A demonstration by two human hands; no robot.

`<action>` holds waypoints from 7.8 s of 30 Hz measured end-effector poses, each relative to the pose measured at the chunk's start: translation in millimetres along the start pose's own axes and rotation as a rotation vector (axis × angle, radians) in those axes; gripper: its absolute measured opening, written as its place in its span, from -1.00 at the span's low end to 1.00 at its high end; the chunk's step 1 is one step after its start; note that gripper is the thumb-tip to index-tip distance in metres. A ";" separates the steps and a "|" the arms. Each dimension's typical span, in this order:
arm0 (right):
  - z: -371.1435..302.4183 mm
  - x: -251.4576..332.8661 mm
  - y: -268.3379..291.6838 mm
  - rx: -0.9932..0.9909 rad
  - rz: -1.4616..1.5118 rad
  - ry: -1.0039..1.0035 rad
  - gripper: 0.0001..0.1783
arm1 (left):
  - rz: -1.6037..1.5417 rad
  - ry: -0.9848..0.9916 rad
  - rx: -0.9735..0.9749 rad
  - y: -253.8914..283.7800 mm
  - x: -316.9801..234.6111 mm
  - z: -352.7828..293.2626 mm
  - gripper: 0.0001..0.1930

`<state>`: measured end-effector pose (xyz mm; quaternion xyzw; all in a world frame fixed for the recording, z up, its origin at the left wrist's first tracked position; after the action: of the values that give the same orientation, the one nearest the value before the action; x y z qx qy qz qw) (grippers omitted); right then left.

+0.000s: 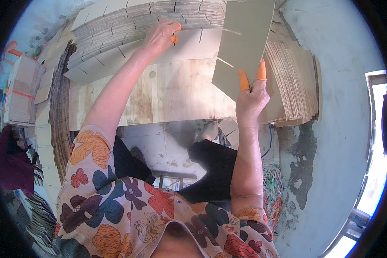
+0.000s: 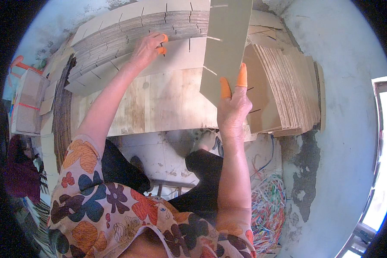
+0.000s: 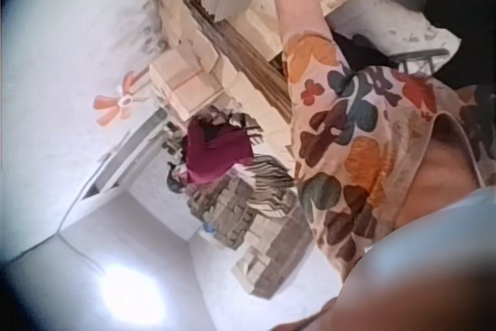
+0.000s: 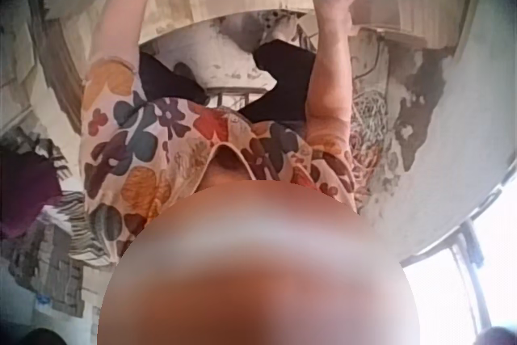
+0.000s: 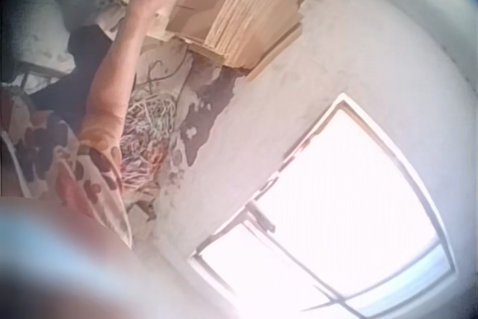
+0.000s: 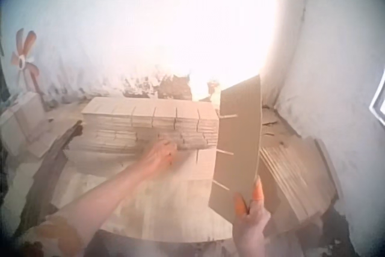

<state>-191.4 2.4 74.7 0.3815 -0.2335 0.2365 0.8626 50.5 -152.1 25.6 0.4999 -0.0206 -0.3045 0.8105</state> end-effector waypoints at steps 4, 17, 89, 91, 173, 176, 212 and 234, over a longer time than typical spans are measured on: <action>-1.0 1.1 0.7 -0.001 0.033 0.004 -0.32 | -0.066 0.100 0.177 -11.8 -13.2 -6.2 -0.78; -3.4 3.9 -7.3 0.044 -0.078 0.073 -0.35 | 0.147 -0.239 0.218 -14.4 -95.4 -40.0 -0.92; -49.3 -12.6 -43.9 0.401 -0.092 0.054 -0.04 | -0.657 0.206 0.231 47.1 -82.2 -1.3 -0.76; -52.3 -8.5 -39.6 0.363 -0.094 0.070 0.00 | -0.361 0.194 0.150 40.8 -39.5 13.8 -0.68; -51.7 12.5 -14.1 0.476 -0.255 0.199 -0.11 | -0.319 -0.072 -0.010 57.3 -79.4 4.6 -0.81; -42.0 8.9 6.2 0.433 -0.301 0.232 -0.22 | -0.356 -0.028 0.018 66.7 -85.3 2.3 -0.84; 8.2 -183.3 71.2 0.262 -0.758 -0.008 -0.52 | -0.142 0.054 -0.174 145.7 -88.5 -204.1 -0.69; 0.7 33.1 74.1 0.356 0.109 0.196 -0.57 | -0.145 -0.006 -0.001 80.4 -93.2 -195.4 -0.79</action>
<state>-209.2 53.6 134.9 0.4897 -0.1232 0.3561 0.7863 78.7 77.1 19.5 0.4988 0.0134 -0.3637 0.7866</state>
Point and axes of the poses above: each hand's wrist, its own z-axis towards the middle knuckle, its own y-axis out of the back of the hand, x = y × z, the point moved 9 cm from there along z, towards the middle knuckle, and after that the axes turned 2 degrees about -x, right-handed, at the moved point
